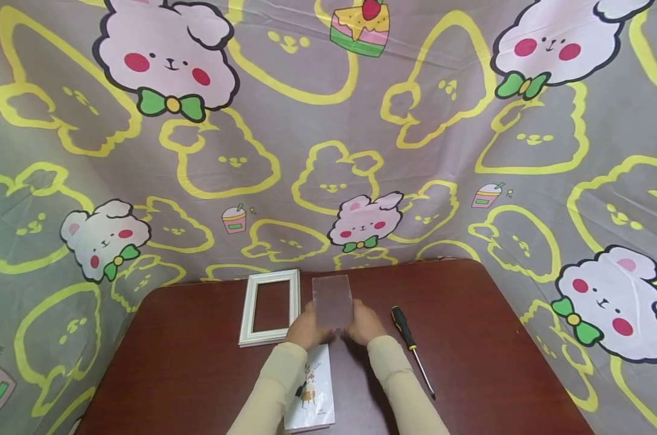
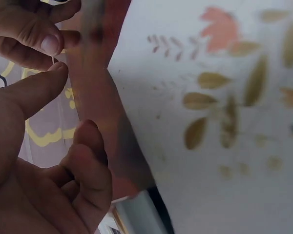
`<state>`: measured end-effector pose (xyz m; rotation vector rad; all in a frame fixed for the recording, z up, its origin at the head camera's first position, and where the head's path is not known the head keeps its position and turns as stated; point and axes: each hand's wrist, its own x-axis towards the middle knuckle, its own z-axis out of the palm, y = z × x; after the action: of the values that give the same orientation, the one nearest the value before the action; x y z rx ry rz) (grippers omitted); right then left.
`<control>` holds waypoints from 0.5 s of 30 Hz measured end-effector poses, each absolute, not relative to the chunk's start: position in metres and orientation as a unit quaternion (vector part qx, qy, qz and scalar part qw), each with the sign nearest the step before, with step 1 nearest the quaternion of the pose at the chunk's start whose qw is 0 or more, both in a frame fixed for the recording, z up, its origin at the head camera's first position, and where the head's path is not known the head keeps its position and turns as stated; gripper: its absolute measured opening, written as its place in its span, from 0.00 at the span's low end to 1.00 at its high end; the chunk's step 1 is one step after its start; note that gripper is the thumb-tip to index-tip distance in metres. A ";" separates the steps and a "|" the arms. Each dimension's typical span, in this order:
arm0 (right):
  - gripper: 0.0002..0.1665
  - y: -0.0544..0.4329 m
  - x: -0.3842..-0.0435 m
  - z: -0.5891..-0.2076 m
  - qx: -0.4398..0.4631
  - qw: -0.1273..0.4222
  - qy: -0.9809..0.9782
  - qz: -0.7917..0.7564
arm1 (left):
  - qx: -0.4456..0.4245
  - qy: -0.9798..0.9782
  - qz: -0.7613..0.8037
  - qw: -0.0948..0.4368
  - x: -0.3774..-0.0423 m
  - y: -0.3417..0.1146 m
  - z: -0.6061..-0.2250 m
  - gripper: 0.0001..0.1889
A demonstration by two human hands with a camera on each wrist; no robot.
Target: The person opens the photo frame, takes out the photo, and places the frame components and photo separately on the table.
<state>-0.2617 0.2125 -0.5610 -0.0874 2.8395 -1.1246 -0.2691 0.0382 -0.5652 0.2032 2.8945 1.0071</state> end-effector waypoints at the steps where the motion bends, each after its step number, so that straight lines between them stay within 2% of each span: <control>1: 0.42 0.213 -0.264 -0.561 -0.026 0.042 0.929 -0.366 | 0.064 0.944 0.322 0.035 -0.272 0.039 -0.567 0.44; 7: 0.41 0.216 -0.274 -0.568 -0.015 0.052 0.939 -0.339 | 0.058 0.949 0.306 0.055 -0.282 0.044 -0.575 0.45; 15: 0.37 0.217 -0.279 -0.574 -0.009 0.055 0.955 -0.290 | 0.054 0.964 0.249 0.069 -0.280 0.052 -0.571 0.46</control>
<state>-0.2786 0.2173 -0.5741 -0.0265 2.9011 -0.8805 -0.2801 0.0524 -0.5710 0.1631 2.9033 0.7501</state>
